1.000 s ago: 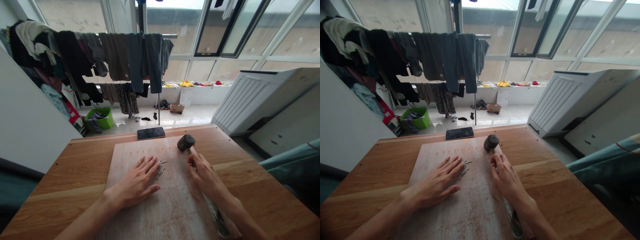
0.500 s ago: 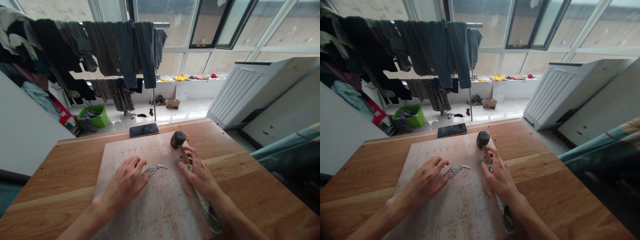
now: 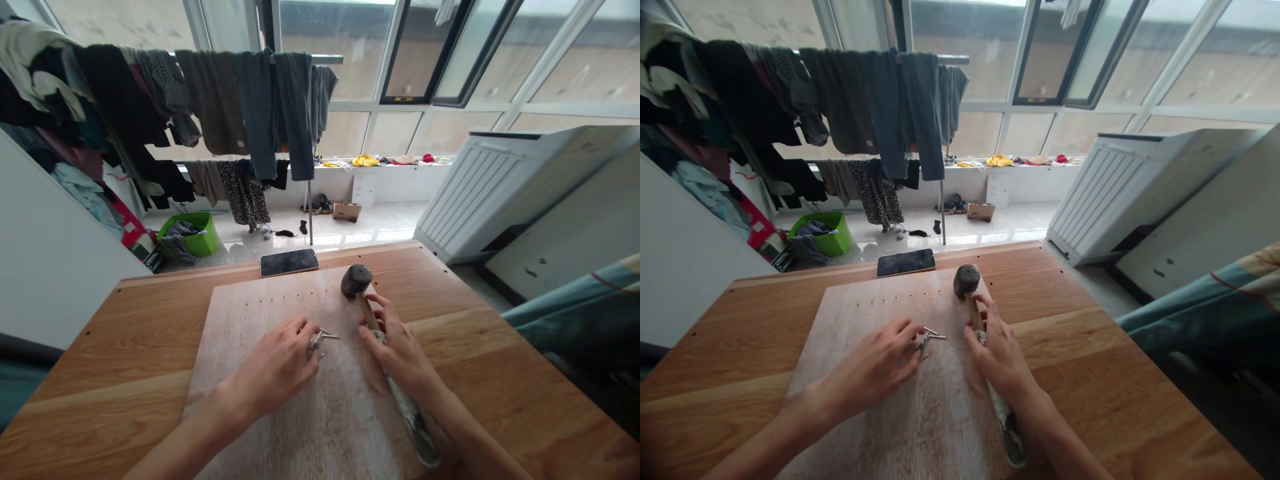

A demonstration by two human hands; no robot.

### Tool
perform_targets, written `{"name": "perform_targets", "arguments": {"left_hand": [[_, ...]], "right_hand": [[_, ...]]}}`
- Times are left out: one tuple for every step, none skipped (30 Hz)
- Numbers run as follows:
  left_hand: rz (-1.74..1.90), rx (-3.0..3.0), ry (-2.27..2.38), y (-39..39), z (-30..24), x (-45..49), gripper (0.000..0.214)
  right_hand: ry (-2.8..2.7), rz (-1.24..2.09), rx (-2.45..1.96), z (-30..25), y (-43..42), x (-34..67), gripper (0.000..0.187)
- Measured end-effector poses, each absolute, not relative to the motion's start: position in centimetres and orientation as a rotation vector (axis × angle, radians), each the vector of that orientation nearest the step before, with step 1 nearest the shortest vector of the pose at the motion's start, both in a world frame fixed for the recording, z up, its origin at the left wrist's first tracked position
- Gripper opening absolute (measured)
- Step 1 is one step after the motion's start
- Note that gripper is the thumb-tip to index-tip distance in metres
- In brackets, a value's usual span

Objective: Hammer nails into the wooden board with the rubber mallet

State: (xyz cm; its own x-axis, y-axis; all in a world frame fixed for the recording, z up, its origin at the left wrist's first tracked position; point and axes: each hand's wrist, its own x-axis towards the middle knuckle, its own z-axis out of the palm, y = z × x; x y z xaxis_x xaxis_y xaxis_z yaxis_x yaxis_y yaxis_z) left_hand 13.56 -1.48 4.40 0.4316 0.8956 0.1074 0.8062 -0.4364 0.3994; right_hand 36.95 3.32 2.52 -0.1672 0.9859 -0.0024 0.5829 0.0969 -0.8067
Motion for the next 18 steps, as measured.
{"name": "perform_targets", "arguments": {"left_hand": [[0.426,2.401,1.489,-1.7,4.4,13.0,0.009],[0.41,2.404,1.505,-1.8,4.4,12.5,0.01],[0.4,2.419,1.506,-1.9,4.4,12.0,0.01],[0.39,2.446,1.487,-1.9,4.5,11.7,0.011],[0.376,2.49,1.447,-1.9,4.6,11.5,0.014],[0.355,2.553,1.391,-1.7,4.8,11.5,0.016],[0.323,2.634,1.323,-1.6,5.1,11.6,0.019],[0.282,2.727,1.248,-1.4,5.4,11.8,0.02],[0.234,2.829,1.176,-1.3,5.6,12.0,0.019],[0.188,2.932,1.109,-1.1,5.9,12.3,0.016],[0.152,3.03,1.047,-1.0,6.1,12.6,0.013],[0.132,3.113,0.994,-0.9,6.2,12.8,0.011],[0.127,3.178,0.955,-0.9,6.2,13.0,0.011],[0.136,3.229,0.927,-0.9,6.1,13.1,0.013],[0.15,3.266,0.906,-0.8,6.0,13.2,0.016],[0.168,3.294,0.889,-0.8,5.8,13.2,0.018],[0.187,3.313,0.873,-0.8,5.6,13.3,0.02],[0.207,3.325,0.859,-0.8,5.4,13.3,0.021]], "right_hand": [[-1.837,0.923,-1.549,2.6,3.4,37.0,0.06],[-1.86,0.918,-1.551,2.7,3.4,37.1,0.06],[-1.879,0.908,-1.543,2.8,3.5,37.2,0.059],[-1.893,0.895,-1.53,2.8,3.6,37.2,0.058],[-1.899,0.879,-1.518,2.7,3.7,37.3,0.057],[-1.903,0.867,-1.512,2.7,3.7,37.3,0.056],[-1.902,0.858,-1.512,2.6,3.8,37.3,0.057],[-1.9,0.855,-1.514,2.5,3.8,37.3,0.057],[-1.898,0.854,-1.515,2.5,3.8,37.3,0.057],[-1.897,0.855,-1.513,2.4,3.8,37.3,0.057],[-1.896,0.858,-1.507,2.5,3.8,37.3,0.056],[-1.895,0.863,-1.5,2.5,3.8,37.3,0.056],[-1.893,0.867,-1.497,2.6,3.8,37.3,0.055],[-1.891,0.875,-1.498,2.6,3.8,37.3,0.054],[-1.888,0.884,-1.502,2.7,3.8,37.3,0.054],[-1.884,0.891,-1.508,2.8,3.8,37.3,0.054],[-1.881,0.896,-1.513,2.9,3.8,37.3,0.053],[-1.878,0.897,-1.515,3.0,3.8,37.3,0.053]]}}
